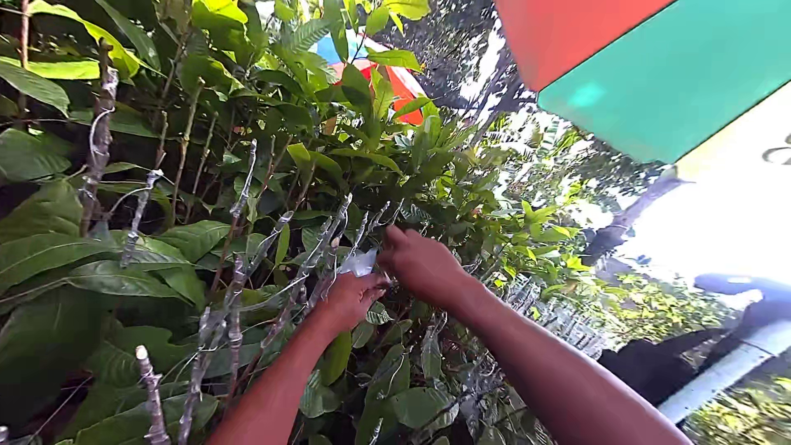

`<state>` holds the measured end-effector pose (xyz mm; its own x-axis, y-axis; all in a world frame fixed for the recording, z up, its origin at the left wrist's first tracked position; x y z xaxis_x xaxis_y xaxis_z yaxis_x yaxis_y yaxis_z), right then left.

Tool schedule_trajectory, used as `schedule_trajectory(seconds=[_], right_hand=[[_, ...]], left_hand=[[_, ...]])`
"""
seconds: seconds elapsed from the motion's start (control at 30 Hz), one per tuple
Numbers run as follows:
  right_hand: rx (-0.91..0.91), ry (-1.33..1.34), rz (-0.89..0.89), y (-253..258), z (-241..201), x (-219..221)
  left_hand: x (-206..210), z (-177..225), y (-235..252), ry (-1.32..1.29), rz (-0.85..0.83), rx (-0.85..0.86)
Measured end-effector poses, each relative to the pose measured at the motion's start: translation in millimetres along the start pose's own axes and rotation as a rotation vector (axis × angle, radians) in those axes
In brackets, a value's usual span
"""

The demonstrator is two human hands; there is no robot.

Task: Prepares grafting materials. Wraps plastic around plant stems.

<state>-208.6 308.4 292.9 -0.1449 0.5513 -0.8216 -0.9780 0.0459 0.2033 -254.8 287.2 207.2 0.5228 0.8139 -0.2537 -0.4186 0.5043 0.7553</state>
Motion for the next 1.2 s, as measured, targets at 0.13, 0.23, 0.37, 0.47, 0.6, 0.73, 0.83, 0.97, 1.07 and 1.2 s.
schedule_trajectory(seconds=[0.13, 0.23, 0.37, 0.47, 0.6, 0.73, 0.83, 0.97, 1.07, 1.2], right_hand=[[0.05, 0.088, -0.064, -9.2, 2.7, 36.7], [-0.146, 0.029, 0.151, -17.2, -50.9, -4.2], [-0.046, 0.084, 0.179, 15.4, 15.7, 8.6], [-0.142, 0.188, -0.018, -16.7, -41.5, 52.0], [-0.507, 0.215, 0.014, -54.6, -126.9, 22.0], [-0.094, 0.465, 0.312, 5.1, -8.1, -27.0], [0.235, 0.97, 0.124, 10.9, 45.5, 35.7], [0.304, 1.257, -0.093, -5.4, 21.0, 70.8], [0.213, 1.155, -0.029, -6.6, 9.2, 65.4], [0.434, 1.026, 0.156, -2.1, 25.5, 60.2]], left_hand=[[-19.9, -16.2, 1.7, -0.092, 0.099, -0.109], [-26.7, -15.5, 3.1, -0.078, 0.157, -0.108], [-16.9, -27.3, 0.9, -0.339, 0.175, -0.176], [-34.2, -39.8, 1.7, -0.454, 0.31, -0.235], [-30.3, -29.8, 1.5, -0.41, 0.289, -0.197], [-10.8, -26.0, -1.2, -0.461, 0.236, -0.057], [-19.2, -35.2, 1.6, -0.538, 0.241, -0.064], [-32.0, -35.8, 1.2, -0.518, 0.277, -0.023], [-33.5, -32.9, 2.1, -0.549, 0.32, -0.039], [-28.6, -36.5, 3.8, -0.486, 0.279, -0.132]])
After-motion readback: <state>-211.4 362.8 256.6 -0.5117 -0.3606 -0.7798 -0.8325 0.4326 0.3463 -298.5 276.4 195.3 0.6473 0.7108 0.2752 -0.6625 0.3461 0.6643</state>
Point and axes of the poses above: each hand's wrist, its own y-axis towards the middle knuckle, its own x-axis out of the palm, z = x × y, the point moved 10 cm from there along y, towards the middle knuckle, and after that the axes turned 6 degrees about z, right-handed, at the moved point
